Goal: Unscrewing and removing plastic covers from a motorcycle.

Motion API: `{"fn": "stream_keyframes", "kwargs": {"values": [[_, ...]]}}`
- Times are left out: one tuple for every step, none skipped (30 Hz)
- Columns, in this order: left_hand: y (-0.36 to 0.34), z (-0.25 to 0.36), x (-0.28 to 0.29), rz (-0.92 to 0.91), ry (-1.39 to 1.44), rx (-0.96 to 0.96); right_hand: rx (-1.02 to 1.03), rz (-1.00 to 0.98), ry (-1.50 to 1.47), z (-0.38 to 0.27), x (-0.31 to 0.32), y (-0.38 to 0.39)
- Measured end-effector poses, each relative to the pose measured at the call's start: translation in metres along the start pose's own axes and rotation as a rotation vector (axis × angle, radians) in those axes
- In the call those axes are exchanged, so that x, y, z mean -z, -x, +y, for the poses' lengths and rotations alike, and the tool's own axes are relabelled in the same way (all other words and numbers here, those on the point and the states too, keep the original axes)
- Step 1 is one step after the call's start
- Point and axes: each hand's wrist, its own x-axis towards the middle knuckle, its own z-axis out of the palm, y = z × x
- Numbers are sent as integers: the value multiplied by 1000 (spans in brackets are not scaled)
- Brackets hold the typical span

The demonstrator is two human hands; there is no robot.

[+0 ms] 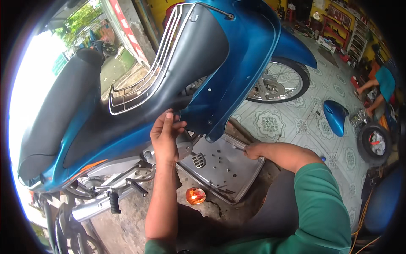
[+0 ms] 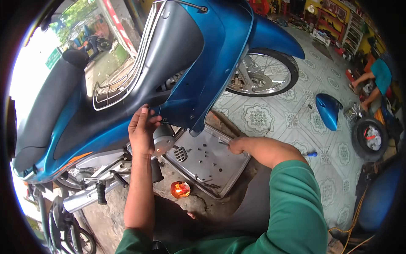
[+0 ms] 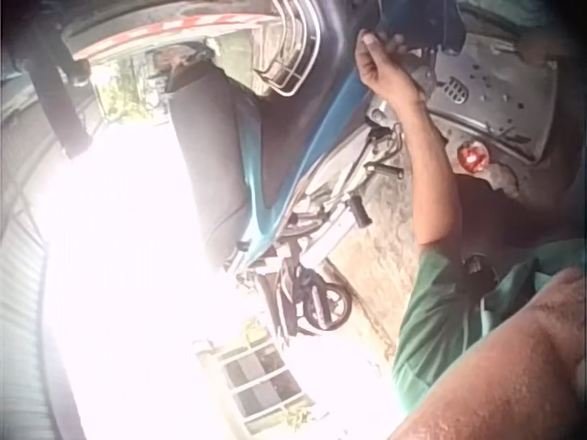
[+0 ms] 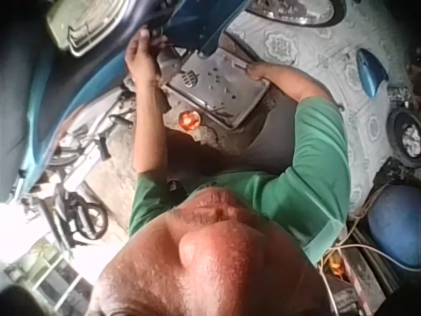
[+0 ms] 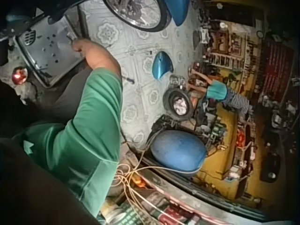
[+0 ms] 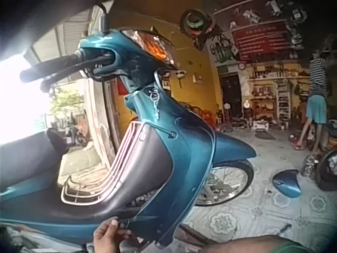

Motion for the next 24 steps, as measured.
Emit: {"fn": "stream_keyframes", "kwargs": {"values": [[-1,4,1,18,7,-7,4,6,-14,1,0,-2],[-3,5,2,37,14,-12,-10,-6,-22,3,0,-4],[-5,6,1,31,4,-12,-25,-18,-27,7,5,-5],[-7,6,1,43,31,-16,-40,-31,-31,10,8,-5],[-10,6,0,55,58,-19,-38,-26,-41,11,11,-6],[-10,6,-2,65,84,-22,-100,-141,-11,12,11,-9],[-10,4,-5,57,76,-21,-161,-256,19,13,12,-9],[-9,2,-9,70,114,-19,-221,-371,49,13,12,-9],[-8,0,-13,82,152,-17,-220,-366,39,15,8,-7],[-7,-1,-17,95,191,-15,-173,-393,34,18,3,-3],[-6,-3,-19,85,187,-17,-130,-416,32,21,-1,1],[-4,-4,-21,92,164,-5,-85,-441,30,25,-4,4],[-1,-5,-22,102,142,7,-85,-435,25,28,-7,7],[0,-6,-22,116,119,20,-160,-477,-90,31,-10,9],[1,-7,-22,118,115,20,-232,-522,-204,33,-15,10],[3,-5,-22,120,109,15,-298,-570,-308,32,-16,9],[6,-3,-20,128,101,12,-283,-580,-297,30,-17,4],[10,-2,-19,140,94,15,-207,-520,-294,29,-20,-3],[12,-1,-18,171,85,21,-126,-465,-292,28,-23,-12],[11,0,-17,173,69,20,-42,-416,-290,25,-27,-24],[4,-13,-42,112,99,72,203,-210,-11,87,-74,-41],[-3,-24,-65,51,183,62,266,-52,-77,155,-107,-39],[-5,-20,-50,97,175,17,187,-62,-260,119,-75,-27],[-9,-16,-35,103,174,-2,260,-85,-158,117,-78,-58]]}}
